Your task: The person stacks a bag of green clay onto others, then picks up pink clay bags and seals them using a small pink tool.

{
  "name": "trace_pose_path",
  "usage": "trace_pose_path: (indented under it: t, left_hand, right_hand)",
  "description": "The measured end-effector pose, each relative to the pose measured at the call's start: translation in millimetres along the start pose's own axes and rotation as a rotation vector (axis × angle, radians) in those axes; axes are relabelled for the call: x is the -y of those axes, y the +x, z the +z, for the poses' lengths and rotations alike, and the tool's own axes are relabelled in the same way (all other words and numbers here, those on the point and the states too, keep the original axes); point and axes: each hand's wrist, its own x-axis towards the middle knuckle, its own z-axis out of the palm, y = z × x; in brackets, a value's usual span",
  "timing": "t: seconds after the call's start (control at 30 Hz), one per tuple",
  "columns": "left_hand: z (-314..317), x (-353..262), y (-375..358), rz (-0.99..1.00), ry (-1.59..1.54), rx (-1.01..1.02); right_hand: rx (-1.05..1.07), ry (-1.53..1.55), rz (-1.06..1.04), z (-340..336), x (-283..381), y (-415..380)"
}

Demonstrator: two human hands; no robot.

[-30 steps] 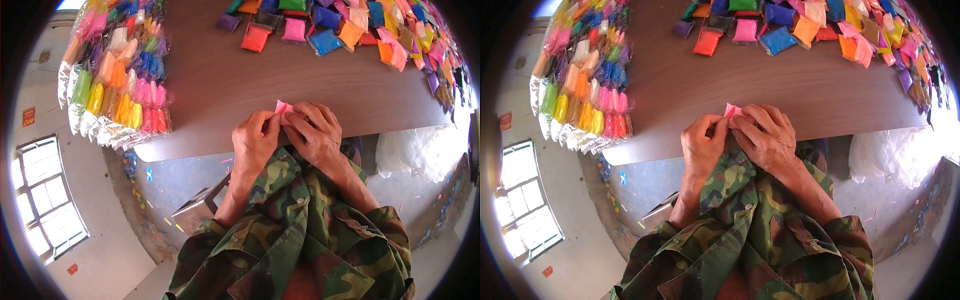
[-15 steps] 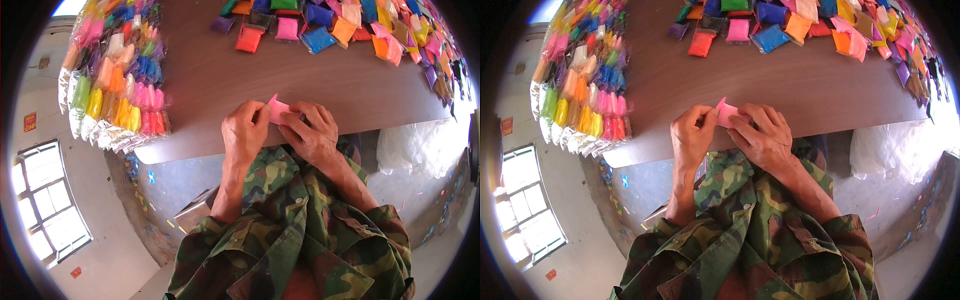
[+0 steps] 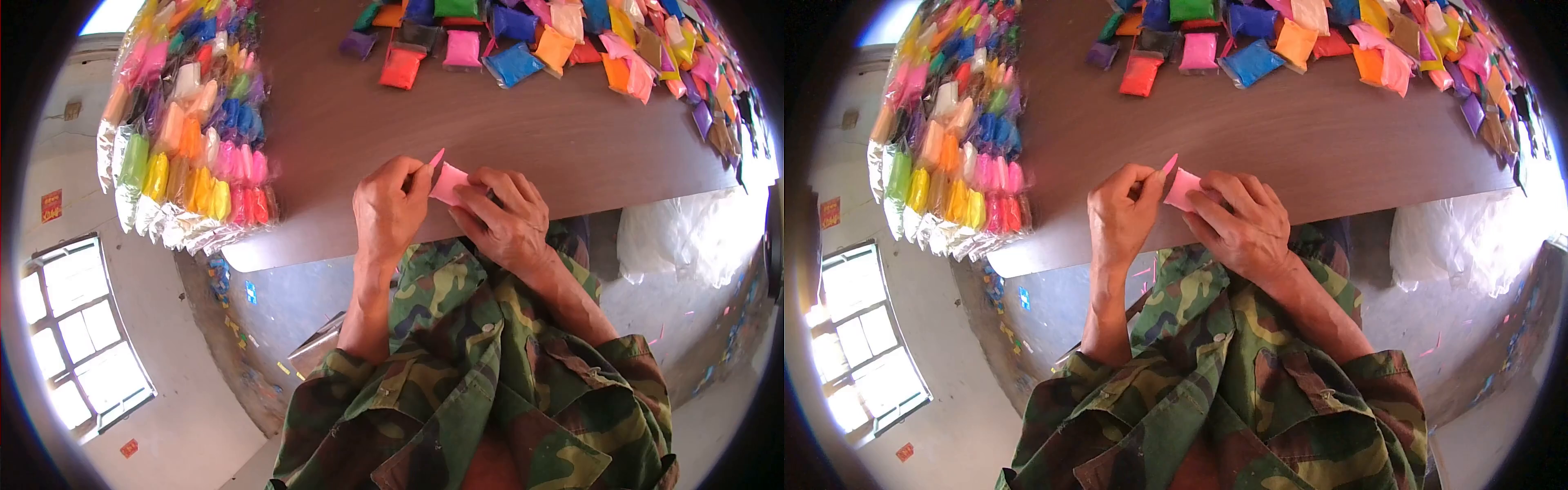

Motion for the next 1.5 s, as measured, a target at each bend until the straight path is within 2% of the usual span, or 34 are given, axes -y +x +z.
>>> trace_pose_path:
  t: [0.1,0.2,0.47,0.7,0.83,0.93,1.03,1.13,1.23,1.33,1.5]
  left_hand:
    - [-3.0,-5.5,-13.8,-0.051,-0.125,0.003]
    - [4.1,-3.9,-34.1,-0.016,-0.149,-0.022]
    - [6.2,30.1,-39.9,-0.026,0.026,-0.157]
    - [9.4,4.1,-47.6,-0.019,-0.161,-0.087]
    - [13.2,28.8,-41.1,0.013,0.103,-0.164]
    - [5.8,30.9,-34.5,-0.050,-0.008,-0.175]
    - [0.8,13.0,-36.3,0.046,-0.080,-0.173]
    - [14.6,15.3,-44.2,0.057,-0.116,-0.102]
    - [13.6,30.6,-37.2,0.064,0.108,-0.190]
    - [0.7,25.4,-29.1,-0.055,-0.026,-0.168]
    - [-2.9,1.4,-39.5,-0.063,-0.180,-0.090]
  right_hand:
    - [0.002,0.030,0.019,-1.2,2.7,2.3]
    - [-0.017,0.020,0.006,2.2,1.4,2.0]
    - [-0.010,0.031,0.002,3.9,1.0,0.6]
    - [0.022,0.034,0.018,-2.9,5.0,4.0]
    - [0.010,0.027,0.010,-0.9,4.0,2.5]
    - [-0.008,0.024,0.000,1.7,3.9,3.3]
    - [-0.002,0.019,0.004,-0.2,4.5,4.2]
    - [0.003,0.024,0.003,-0.4,4.6,3.9]
    - [0.014,0.042,0.007,-2.3,3.0,2.8]
    - [0.050,0.083,0.038,-5.0,3.6,6.3]
    - [0.054,0.153,0.058,-10.8,-2.4,18.7]
